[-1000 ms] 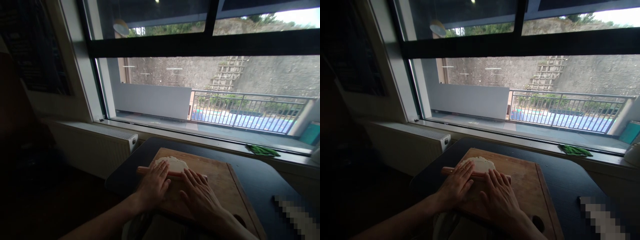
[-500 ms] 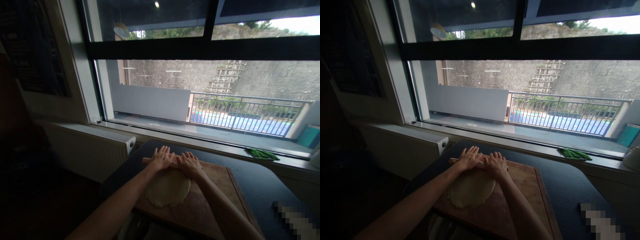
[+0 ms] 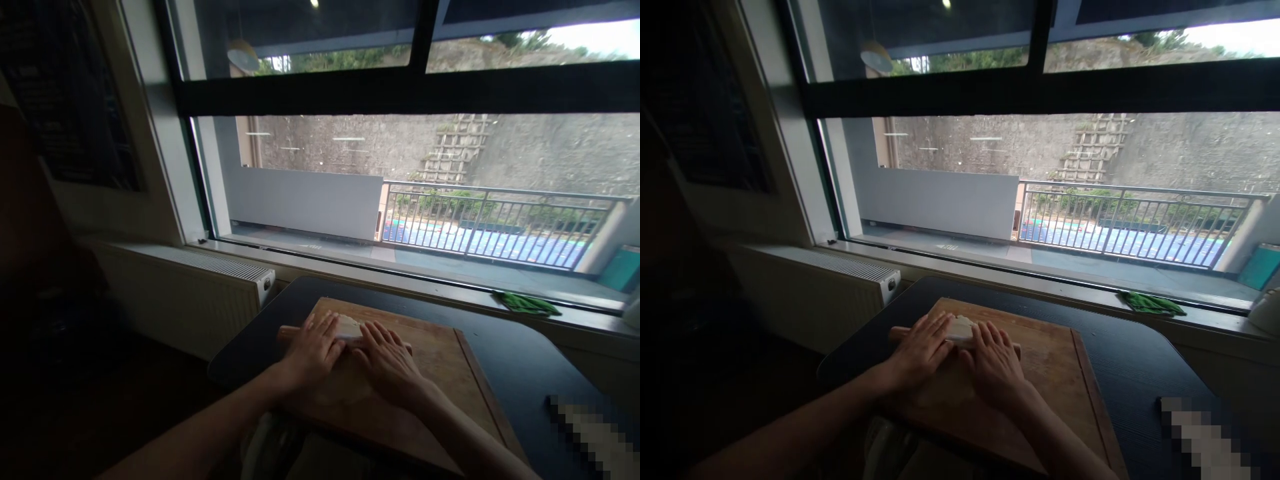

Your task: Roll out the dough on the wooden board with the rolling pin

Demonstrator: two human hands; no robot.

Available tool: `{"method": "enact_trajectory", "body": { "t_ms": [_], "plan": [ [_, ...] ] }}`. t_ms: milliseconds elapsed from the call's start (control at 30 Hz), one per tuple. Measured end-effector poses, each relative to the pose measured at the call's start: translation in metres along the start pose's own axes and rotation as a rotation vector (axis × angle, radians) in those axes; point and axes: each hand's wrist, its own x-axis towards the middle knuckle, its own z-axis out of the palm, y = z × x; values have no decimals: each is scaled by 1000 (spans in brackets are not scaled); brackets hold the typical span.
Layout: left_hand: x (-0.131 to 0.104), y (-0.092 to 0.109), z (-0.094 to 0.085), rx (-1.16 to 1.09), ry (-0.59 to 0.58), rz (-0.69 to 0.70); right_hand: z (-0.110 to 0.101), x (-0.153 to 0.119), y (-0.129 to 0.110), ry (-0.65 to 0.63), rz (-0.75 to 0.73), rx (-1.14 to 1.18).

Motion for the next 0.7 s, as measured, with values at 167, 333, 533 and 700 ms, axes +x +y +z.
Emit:
{"method": "enact_trajectory", "body": {
  "t_ms": [167,333,533,700],
  "plan": [
    [93,-19,19,-1,-113,-263,-1,76,14,9,142,-13],
    [90,-16,17,7,-109,-271,-3,71,13,6,140,-10],
    [-22,10,-11,4,41,47,4,-24,-6,42,-92,24],
    [-52,14,-13,28,35,133,3,-45,-3,20,-217,39]
  ]
}}
